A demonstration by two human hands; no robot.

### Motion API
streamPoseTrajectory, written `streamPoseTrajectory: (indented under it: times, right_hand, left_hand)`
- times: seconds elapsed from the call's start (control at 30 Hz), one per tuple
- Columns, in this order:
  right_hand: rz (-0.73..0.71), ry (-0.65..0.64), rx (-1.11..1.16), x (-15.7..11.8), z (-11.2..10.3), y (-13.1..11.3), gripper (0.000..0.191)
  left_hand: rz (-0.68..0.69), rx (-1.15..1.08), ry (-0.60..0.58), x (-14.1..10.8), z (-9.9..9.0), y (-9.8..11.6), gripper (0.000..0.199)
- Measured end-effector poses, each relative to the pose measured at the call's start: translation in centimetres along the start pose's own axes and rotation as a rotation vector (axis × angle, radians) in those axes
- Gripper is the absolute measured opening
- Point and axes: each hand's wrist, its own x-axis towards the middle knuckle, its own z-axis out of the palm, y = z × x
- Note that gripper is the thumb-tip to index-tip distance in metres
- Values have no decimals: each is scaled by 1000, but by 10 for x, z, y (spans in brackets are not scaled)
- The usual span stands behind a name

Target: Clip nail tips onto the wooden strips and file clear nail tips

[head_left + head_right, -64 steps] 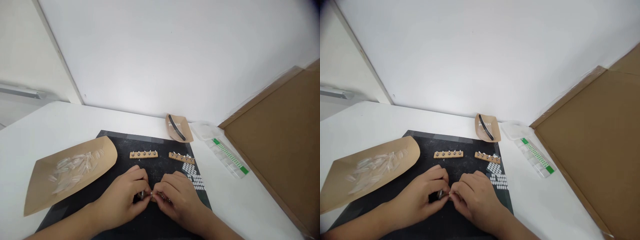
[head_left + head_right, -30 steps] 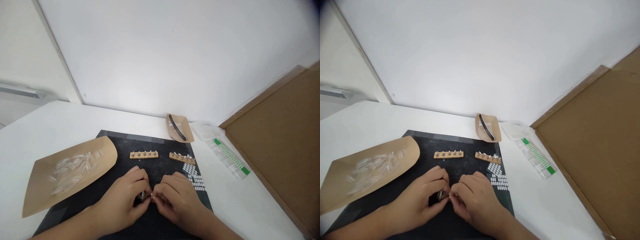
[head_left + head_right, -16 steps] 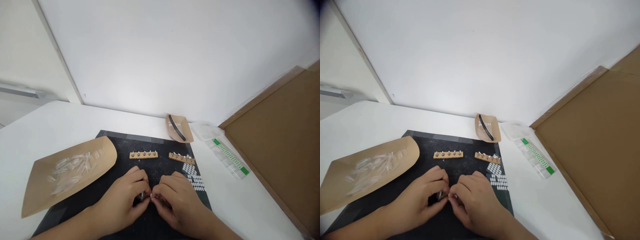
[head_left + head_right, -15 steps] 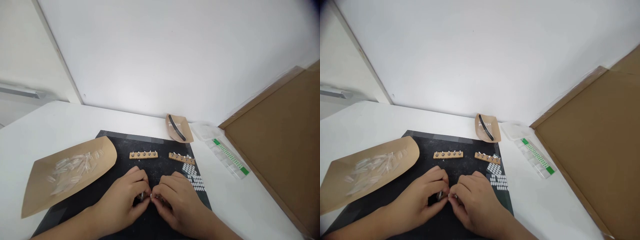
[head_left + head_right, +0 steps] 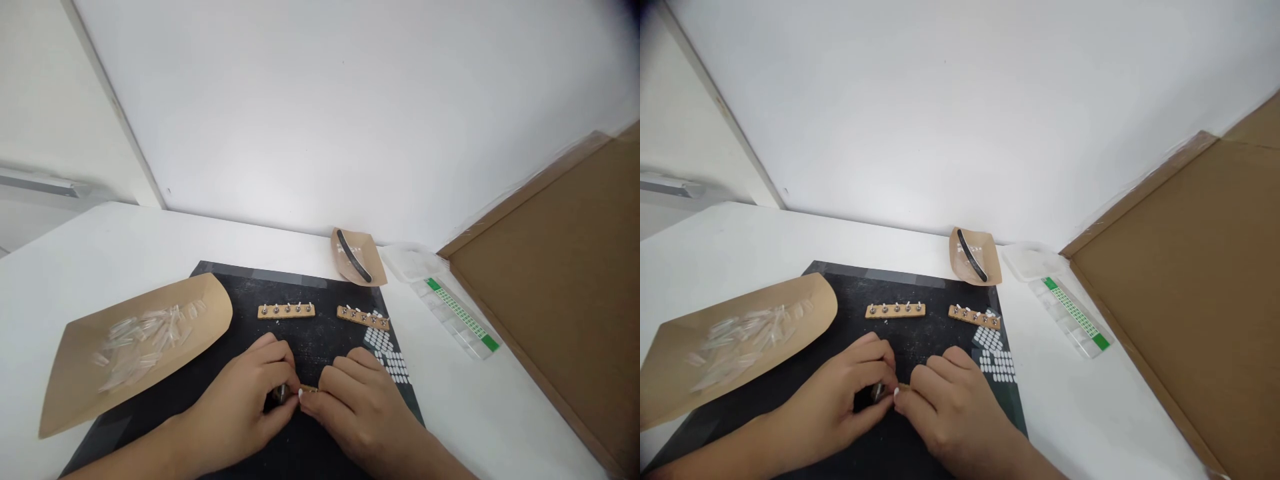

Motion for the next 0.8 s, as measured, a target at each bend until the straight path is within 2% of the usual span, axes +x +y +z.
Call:
streamPoseTrajectory:
  times: [0.13, 0.3, 0.4, 0.5, 0.67, 0.8]
  right_hand:
    - [-62, 15, -22, 0, -2, -3, 23]
    - [-31, 93, 158, 0, -9, 3, 17]
    - [69, 159, 188, -8, -22, 22, 11]
    - [193, 160, 142, -25, -38, 48, 19]
    - [526, 50, 99, -59, -59, 81, 32]
    - [657, -97, 207, -72, -67, 84, 23]
  left_hand:
    - [-13, 2, -2, 0, 0, 0, 18]
    - [-7, 24, -2, 0, 1, -1, 16]
    - [22, 40, -1, 1, 0, 0, 16]
    - [43, 50, -11, 3, -2, 1, 16]
    - [69, 77, -20, 5, -6, 1, 15]
    - [89, 125, -27, 6, -8, 1, 14]
